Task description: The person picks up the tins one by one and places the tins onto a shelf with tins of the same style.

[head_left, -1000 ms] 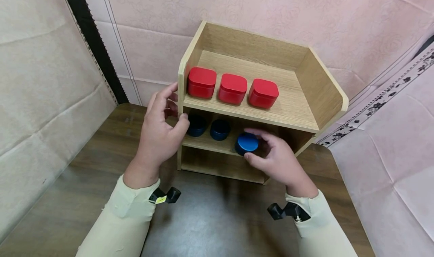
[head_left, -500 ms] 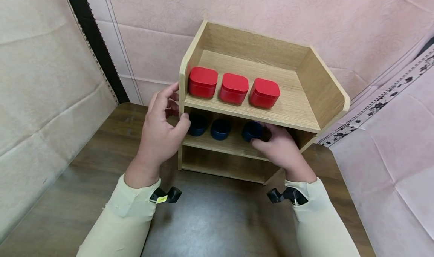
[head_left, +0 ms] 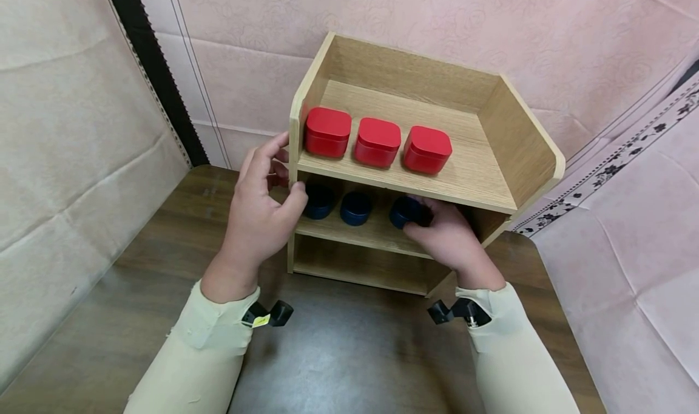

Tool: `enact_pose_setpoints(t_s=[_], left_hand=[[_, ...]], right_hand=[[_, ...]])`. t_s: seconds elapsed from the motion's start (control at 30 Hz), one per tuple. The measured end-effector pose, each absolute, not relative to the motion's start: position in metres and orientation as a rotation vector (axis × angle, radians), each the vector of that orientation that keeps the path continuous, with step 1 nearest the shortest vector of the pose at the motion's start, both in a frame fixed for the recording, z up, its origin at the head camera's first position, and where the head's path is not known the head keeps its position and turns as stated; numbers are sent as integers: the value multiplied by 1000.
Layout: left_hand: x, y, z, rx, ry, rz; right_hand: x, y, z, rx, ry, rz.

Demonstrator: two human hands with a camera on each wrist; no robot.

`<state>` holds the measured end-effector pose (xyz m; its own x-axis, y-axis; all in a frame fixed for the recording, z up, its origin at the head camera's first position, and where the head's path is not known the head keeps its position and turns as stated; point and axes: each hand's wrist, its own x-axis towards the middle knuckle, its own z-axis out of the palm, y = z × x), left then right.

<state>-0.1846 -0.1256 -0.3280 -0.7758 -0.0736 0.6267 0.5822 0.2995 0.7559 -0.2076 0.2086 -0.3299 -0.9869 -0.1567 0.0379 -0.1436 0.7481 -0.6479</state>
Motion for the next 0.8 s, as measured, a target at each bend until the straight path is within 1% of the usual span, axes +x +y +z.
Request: enact_pose_setpoints(t_s=[0.3, 0.8], left_hand=[[-184, -126, -329, -447, -2016, -1513], [-183, -128, -328, -445, -1998, -1516]], right_hand=[[-207, 208, -331, -265, 2927, -1071], [-198, 206, -326, -198, 2927, -1071]])
